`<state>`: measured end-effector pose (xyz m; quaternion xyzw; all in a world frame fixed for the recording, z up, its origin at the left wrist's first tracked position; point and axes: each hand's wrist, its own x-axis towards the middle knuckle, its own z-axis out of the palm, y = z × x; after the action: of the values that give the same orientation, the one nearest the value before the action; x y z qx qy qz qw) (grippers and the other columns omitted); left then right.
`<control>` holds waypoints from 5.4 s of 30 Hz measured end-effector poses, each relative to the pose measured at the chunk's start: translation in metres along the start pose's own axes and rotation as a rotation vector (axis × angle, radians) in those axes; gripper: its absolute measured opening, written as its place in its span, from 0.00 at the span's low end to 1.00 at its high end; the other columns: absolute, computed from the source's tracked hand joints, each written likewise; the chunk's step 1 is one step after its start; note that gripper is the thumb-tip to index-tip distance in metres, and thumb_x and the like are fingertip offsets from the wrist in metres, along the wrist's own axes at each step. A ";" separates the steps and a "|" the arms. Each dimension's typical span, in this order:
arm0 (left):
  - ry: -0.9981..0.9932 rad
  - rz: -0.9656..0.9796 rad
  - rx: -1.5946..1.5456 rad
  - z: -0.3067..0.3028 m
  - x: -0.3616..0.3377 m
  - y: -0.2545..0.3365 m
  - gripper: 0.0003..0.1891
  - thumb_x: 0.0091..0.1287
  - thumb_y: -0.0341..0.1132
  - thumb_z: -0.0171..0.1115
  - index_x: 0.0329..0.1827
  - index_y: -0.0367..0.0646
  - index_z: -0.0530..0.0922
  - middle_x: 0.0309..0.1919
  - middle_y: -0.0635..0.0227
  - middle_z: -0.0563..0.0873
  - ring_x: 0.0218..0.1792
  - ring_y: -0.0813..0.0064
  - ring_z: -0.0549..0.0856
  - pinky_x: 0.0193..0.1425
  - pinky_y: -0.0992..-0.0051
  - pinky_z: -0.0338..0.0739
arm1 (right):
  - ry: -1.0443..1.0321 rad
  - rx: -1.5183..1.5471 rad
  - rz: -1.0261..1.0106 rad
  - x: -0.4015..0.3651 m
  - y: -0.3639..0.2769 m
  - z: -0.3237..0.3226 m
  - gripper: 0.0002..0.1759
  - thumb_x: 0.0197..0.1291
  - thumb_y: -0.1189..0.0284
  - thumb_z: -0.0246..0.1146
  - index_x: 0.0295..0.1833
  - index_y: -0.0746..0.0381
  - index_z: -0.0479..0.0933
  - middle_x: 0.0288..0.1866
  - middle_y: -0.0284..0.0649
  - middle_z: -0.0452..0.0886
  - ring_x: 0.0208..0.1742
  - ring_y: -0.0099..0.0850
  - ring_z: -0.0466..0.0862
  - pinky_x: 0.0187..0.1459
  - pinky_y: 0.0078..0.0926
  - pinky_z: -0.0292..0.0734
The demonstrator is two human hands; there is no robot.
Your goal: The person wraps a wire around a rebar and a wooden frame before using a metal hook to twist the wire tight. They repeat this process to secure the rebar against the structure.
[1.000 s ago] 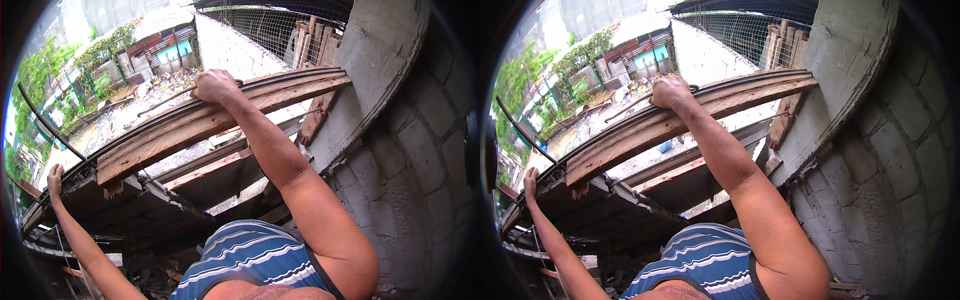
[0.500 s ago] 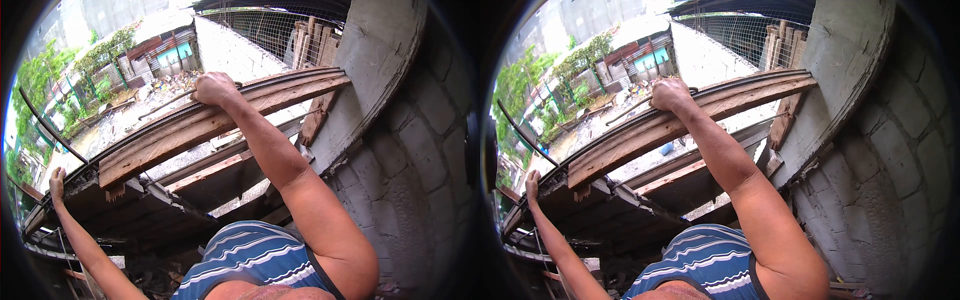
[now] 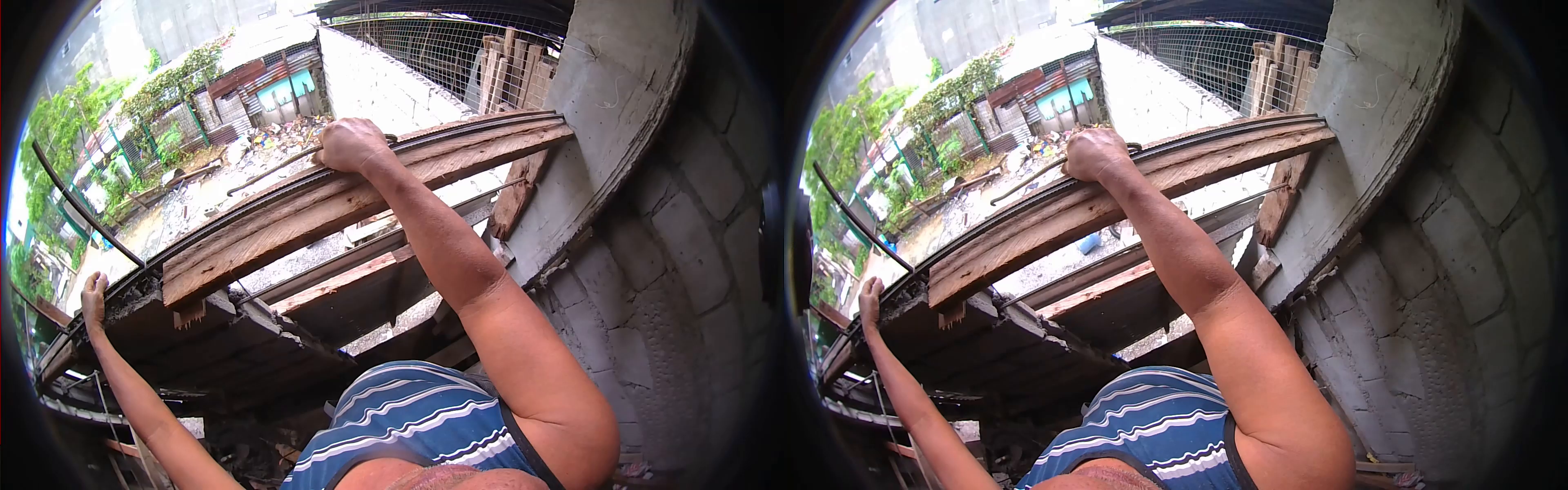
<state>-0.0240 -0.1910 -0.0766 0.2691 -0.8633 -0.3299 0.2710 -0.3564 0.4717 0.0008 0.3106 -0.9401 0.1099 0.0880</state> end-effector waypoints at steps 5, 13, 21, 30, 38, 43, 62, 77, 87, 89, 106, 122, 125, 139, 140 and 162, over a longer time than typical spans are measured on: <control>0.004 0.001 -0.002 0.000 0.000 -0.002 0.32 0.74 0.47 0.63 0.69 0.26 0.72 0.55 0.52 0.85 0.58 0.64 0.84 0.66 0.71 0.75 | -0.010 0.008 0.010 -0.003 -0.002 -0.004 0.20 0.63 0.54 0.67 0.51 0.57 0.88 0.50 0.46 0.89 0.54 0.40 0.87 0.61 0.39 0.79; 0.080 0.033 0.203 0.000 -0.004 0.009 0.30 0.73 0.47 0.64 0.67 0.27 0.75 0.55 0.52 0.86 0.56 0.65 0.85 0.64 0.71 0.76 | 0.000 0.028 -0.002 0.001 0.002 0.001 0.20 0.61 0.56 0.67 0.51 0.58 0.88 0.52 0.47 0.88 0.56 0.43 0.87 0.61 0.39 0.78; 1.106 0.142 0.013 0.047 -0.147 0.187 0.18 0.78 0.45 0.59 0.55 0.38 0.84 0.50 0.61 0.89 0.53 0.66 0.86 0.59 0.70 0.77 | -0.067 0.042 0.030 -0.002 0.000 -0.007 0.21 0.63 0.65 0.60 0.57 0.61 0.85 0.60 0.47 0.85 0.63 0.42 0.84 0.67 0.36 0.75; -0.503 0.748 -1.399 0.117 -0.398 0.415 0.11 0.67 0.35 0.71 0.52 0.52 0.84 0.63 0.65 0.76 0.73 0.60 0.65 0.81 0.53 0.54 | -0.057 -0.027 0.004 0.003 -0.003 -0.001 0.20 0.61 0.59 0.64 0.50 0.59 0.88 0.53 0.46 0.89 0.56 0.40 0.87 0.62 0.38 0.79; -0.606 0.367 -1.396 0.119 -0.419 0.434 0.08 0.63 0.29 0.74 0.43 0.49 0.84 0.64 0.69 0.74 0.76 0.54 0.63 0.81 0.59 0.66 | -0.013 -0.004 0.011 -0.003 -0.003 -0.004 0.21 0.61 0.53 0.67 0.49 0.57 0.88 0.49 0.47 0.89 0.53 0.44 0.87 0.60 0.41 0.79; -0.497 0.768 -1.391 0.135 -0.390 0.433 0.17 0.65 0.31 0.71 0.57 0.60 0.86 0.68 0.80 0.73 0.78 0.65 0.61 0.81 0.60 0.66 | -0.009 -0.025 0.001 -0.002 -0.003 -0.001 0.20 0.61 0.52 0.67 0.48 0.56 0.88 0.47 0.48 0.89 0.52 0.44 0.88 0.59 0.41 0.79; -1.439 0.695 -1.879 0.218 -0.375 0.457 0.17 0.71 0.33 0.66 0.61 0.36 0.80 0.49 0.60 0.87 0.53 0.71 0.85 0.59 0.72 0.80 | 0.118 -0.036 -0.139 0.016 0.011 0.027 0.25 0.59 0.51 0.65 0.36 0.66 0.82 0.39 0.59 0.84 0.45 0.56 0.83 0.51 0.53 0.75; -0.993 0.697 -1.853 0.209 -0.363 0.429 0.17 0.68 0.38 0.72 0.53 0.35 0.85 0.43 0.61 0.89 0.44 0.74 0.87 0.49 0.77 0.81 | 0.065 -0.003 -0.178 0.025 0.016 0.029 0.24 0.66 0.55 0.65 0.40 0.70 0.81 0.37 0.63 0.83 0.38 0.59 0.81 0.44 0.50 0.72; -0.914 0.611 -1.941 0.178 -0.369 0.445 0.13 0.62 0.40 0.76 0.40 0.38 0.89 0.37 0.64 0.89 0.39 0.70 0.88 0.45 0.68 0.81 | 0.070 0.033 -0.181 0.018 0.013 0.028 0.24 0.66 0.56 0.65 0.40 0.71 0.81 0.36 0.63 0.82 0.38 0.59 0.80 0.44 0.50 0.72; -1.218 0.567 -1.862 0.183 -0.371 0.457 0.21 0.75 0.35 0.61 0.68 0.36 0.76 0.59 0.53 0.85 0.61 0.66 0.84 0.67 0.66 0.79 | 0.069 0.045 -0.186 0.020 0.015 0.030 0.23 0.66 0.56 0.65 0.40 0.71 0.81 0.36 0.63 0.82 0.38 0.59 0.80 0.44 0.50 0.72; -1.127 0.895 -2.231 0.206 -0.358 0.523 0.24 0.79 0.42 0.56 0.73 0.40 0.73 0.69 0.55 0.78 0.68 0.69 0.78 0.72 0.66 0.73 | 0.022 0.004 -0.180 0.026 0.017 0.025 0.22 0.67 0.57 0.63 0.45 0.70 0.81 0.40 0.62 0.84 0.40 0.57 0.83 0.46 0.48 0.74; 0.321 0.913 -0.353 0.180 -0.285 0.391 0.13 0.51 0.26 0.68 0.41 0.42 0.83 0.28 0.64 0.84 0.34 0.61 0.85 0.43 0.61 0.79 | 0.062 -0.034 -0.106 0.009 0.001 0.019 0.24 0.63 0.53 0.65 0.41 0.67 0.85 0.44 0.59 0.86 0.49 0.53 0.86 0.55 0.48 0.77; 0.855 0.761 0.110 0.119 -0.220 0.332 0.23 0.57 0.17 0.57 0.58 0.37 0.80 0.41 0.57 0.89 0.43 0.59 0.88 0.53 0.65 0.82 | 0.020 -0.002 -0.042 0.010 0.002 0.015 0.25 0.61 0.52 0.65 0.44 0.66 0.86 0.46 0.56 0.87 0.50 0.52 0.86 0.56 0.46 0.78; -0.017 0.108 0.326 0.072 0.003 0.083 0.30 0.77 0.59 0.48 0.57 0.39 0.83 0.46 0.45 0.89 0.48 0.48 0.87 0.54 0.57 0.76 | -0.076 0.021 0.036 -0.005 -0.010 -0.014 0.21 0.62 0.62 0.61 0.58 0.57 0.86 0.60 0.45 0.86 0.63 0.39 0.84 0.68 0.37 0.74; -0.079 0.026 0.358 0.073 0.000 0.097 0.29 0.77 0.58 0.49 0.56 0.38 0.83 0.44 0.45 0.89 0.47 0.49 0.87 0.53 0.57 0.76 | -0.081 0.030 0.037 -0.006 -0.009 -0.015 0.21 0.62 0.61 0.62 0.58 0.56 0.86 0.61 0.44 0.86 0.64 0.40 0.83 0.68 0.38 0.73; 0.045 -0.093 0.604 0.081 -0.052 0.169 0.23 0.63 0.54 0.64 0.47 0.43 0.89 0.47 0.51 0.90 0.51 0.51 0.88 0.59 0.58 0.78 | -0.043 0.000 0.018 0.005 -0.003 -0.003 0.23 0.61 0.55 0.64 0.54 0.58 0.86 0.54 0.49 0.87 0.58 0.44 0.86 0.63 0.40 0.78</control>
<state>-0.0877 -0.0162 -0.0223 0.3840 -0.9028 -0.0643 0.1826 -0.3583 0.4676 0.0057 0.3046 -0.9444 0.1042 0.0667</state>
